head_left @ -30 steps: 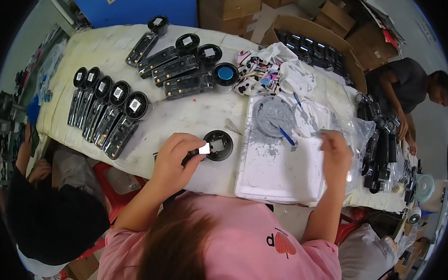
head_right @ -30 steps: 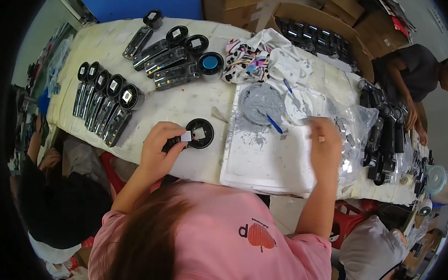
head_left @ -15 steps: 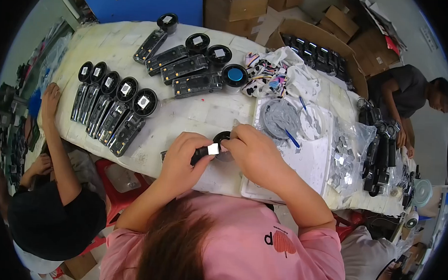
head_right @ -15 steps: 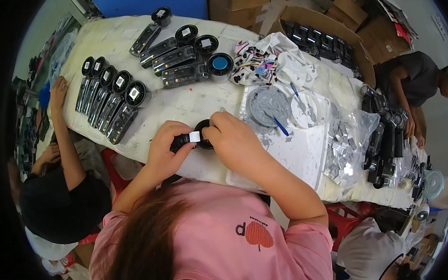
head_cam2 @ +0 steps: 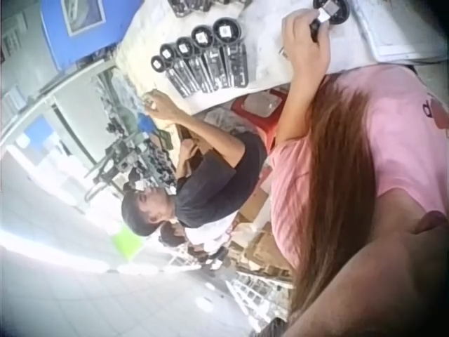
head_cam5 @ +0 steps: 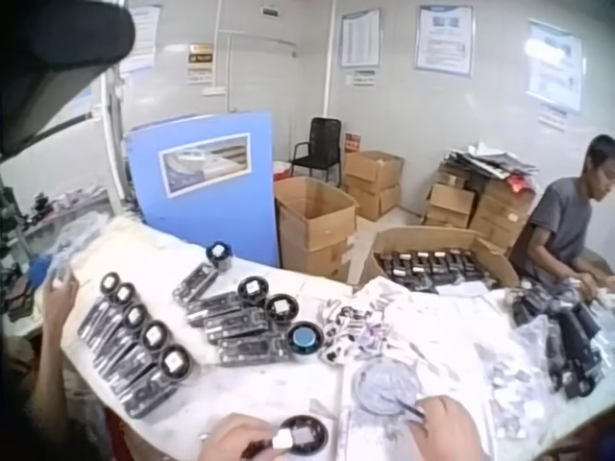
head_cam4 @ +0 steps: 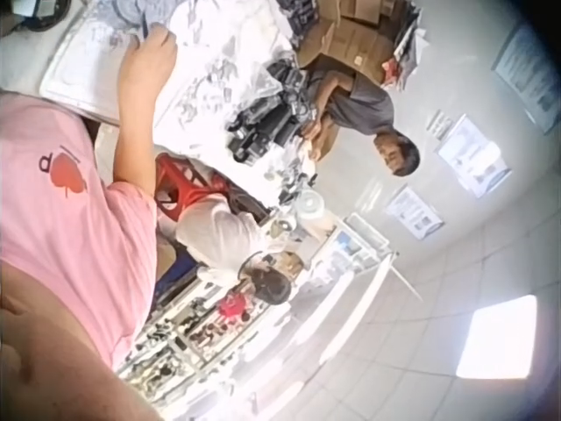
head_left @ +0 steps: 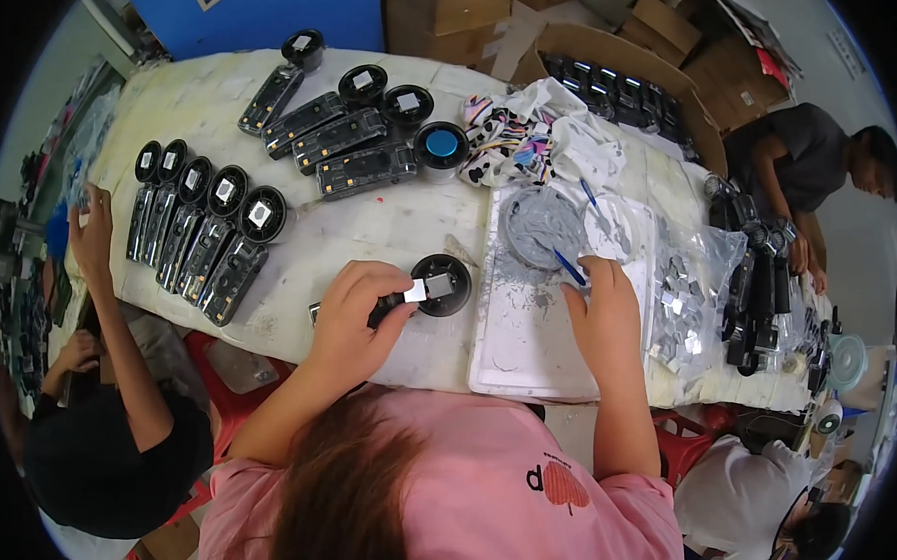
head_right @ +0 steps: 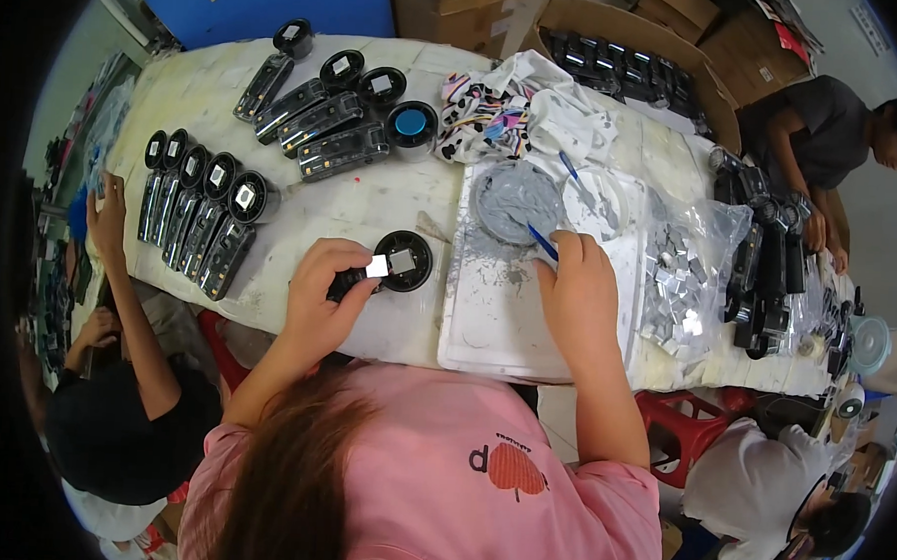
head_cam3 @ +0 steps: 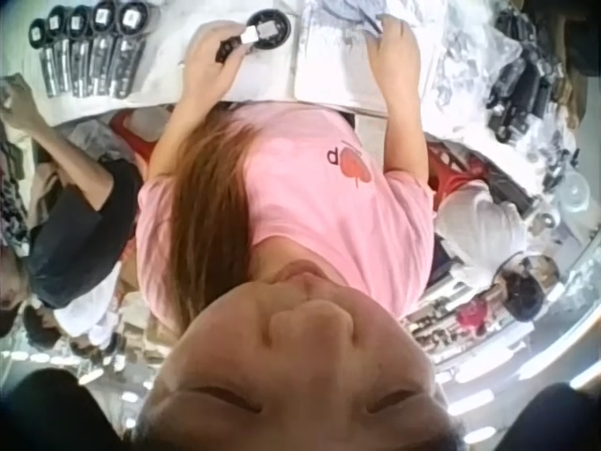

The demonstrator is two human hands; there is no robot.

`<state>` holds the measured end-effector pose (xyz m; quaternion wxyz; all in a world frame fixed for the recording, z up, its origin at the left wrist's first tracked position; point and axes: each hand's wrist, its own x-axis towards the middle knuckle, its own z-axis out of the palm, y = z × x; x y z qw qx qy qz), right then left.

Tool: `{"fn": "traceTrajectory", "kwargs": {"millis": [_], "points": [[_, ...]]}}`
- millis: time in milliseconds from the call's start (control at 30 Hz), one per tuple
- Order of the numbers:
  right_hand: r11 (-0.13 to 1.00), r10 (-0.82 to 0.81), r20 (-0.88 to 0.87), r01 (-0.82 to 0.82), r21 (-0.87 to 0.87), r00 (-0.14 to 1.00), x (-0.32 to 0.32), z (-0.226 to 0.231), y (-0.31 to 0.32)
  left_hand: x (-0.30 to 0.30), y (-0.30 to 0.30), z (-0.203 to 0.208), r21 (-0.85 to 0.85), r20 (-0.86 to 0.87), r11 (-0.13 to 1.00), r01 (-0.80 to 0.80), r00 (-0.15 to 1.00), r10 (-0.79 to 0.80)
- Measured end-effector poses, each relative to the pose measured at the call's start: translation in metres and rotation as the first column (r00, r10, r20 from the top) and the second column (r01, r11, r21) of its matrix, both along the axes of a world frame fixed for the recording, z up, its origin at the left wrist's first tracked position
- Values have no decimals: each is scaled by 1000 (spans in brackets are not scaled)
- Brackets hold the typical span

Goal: The person applies adhesive paste to electronic components with an applicator brush.

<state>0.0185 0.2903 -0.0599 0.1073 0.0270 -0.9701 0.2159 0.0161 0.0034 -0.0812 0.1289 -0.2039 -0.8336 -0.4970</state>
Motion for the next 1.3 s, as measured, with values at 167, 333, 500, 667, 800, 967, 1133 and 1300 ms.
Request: {"fn": "traceTrajectory", "kwargs": {"millis": [167,333,500,667,800,967,1133,1300], "points": [[997,57,-107,-52,49,993,-6,0,13,-2,7,-3,-26,-28,1000,0,1000,-1],[977,175,-111,-158,144,978,2,29,15,0,4,-3,-107,-80,994,4,997,-13],[967,73,81,-50,-249,994,11,36,18,1,2,4,-167,-92,986,24,995,-40],[749,3,232,151,-645,973,16,25,19,0,0,0,-31,-16,999,17,1000,-17],[523,152,160,58,-851,975,25,14,-5,2,4,-2,117,160,992,-42,987,23],[722,273,-172,-320,-613,947,27,6,-48,5,2,-3,110,183,992,-61,982,41],[768,568,-308,-626,-137,764,21,0,-60,7,3,-6,150,249,986,-79,968,39],[824,458,-304,-527,-209,836,25,18,-34,6,9,-4,222,264,965,-137,962,76]]}}
